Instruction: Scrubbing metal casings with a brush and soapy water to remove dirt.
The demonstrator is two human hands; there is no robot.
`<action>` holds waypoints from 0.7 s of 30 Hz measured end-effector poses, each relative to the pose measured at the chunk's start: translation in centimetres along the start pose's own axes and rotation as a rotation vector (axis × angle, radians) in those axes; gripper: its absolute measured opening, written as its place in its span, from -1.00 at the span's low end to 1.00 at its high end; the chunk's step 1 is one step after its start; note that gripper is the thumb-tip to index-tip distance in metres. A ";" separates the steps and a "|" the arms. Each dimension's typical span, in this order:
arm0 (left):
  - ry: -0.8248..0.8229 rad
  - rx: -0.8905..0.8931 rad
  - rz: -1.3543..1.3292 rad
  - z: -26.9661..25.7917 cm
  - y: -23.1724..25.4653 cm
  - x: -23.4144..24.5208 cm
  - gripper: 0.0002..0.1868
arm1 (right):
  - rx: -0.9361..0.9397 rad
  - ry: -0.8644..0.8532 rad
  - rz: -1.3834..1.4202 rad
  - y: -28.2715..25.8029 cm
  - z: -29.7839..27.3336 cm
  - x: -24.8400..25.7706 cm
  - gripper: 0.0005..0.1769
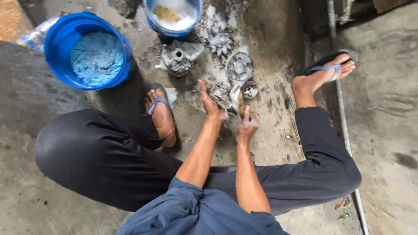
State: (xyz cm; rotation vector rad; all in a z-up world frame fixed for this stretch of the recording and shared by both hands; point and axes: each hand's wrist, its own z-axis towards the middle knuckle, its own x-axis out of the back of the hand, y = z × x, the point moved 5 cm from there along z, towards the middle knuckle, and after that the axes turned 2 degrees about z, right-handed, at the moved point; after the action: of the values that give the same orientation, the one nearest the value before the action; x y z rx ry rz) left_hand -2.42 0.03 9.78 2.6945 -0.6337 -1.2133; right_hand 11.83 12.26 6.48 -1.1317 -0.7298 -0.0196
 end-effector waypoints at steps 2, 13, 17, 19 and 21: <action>-0.010 -0.001 -0.011 4.6 -1.0 4.6 -0.25 | -0.028 0.012 -0.006 -0.2 0.1 -0.4 -0.51; -0.098 -0.335 0.390 3.9 2.2 3.5 -0.35 | -0.101 -0.132 0.180 -6.6 0.3 -3.1 -0.60; -0.074 -0.229 0.204 7.2 1.3 6.9 -0.29 | -0.056 -0.100 0.127 -6.4 1.1 -2.8 -0.68; -0.024 -0.141 0.182 7.6 0.5 8.3 -0.26 | 0.000 -0.138 0.090 -3.4 2.0 -3.2 -0.73; -0.027 -0.027 0.124 7.5 -0.2 6.4 -0.13 | 0.160 -0.049 0.050 -3.4 2.9 -3.2 -0.69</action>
State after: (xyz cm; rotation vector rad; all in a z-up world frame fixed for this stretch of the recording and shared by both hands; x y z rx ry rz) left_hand -4.11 -2.00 0.29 2.5777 -0.7698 -1.2201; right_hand 6.57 12.04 8.15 -0.9994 -0.7333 0.1070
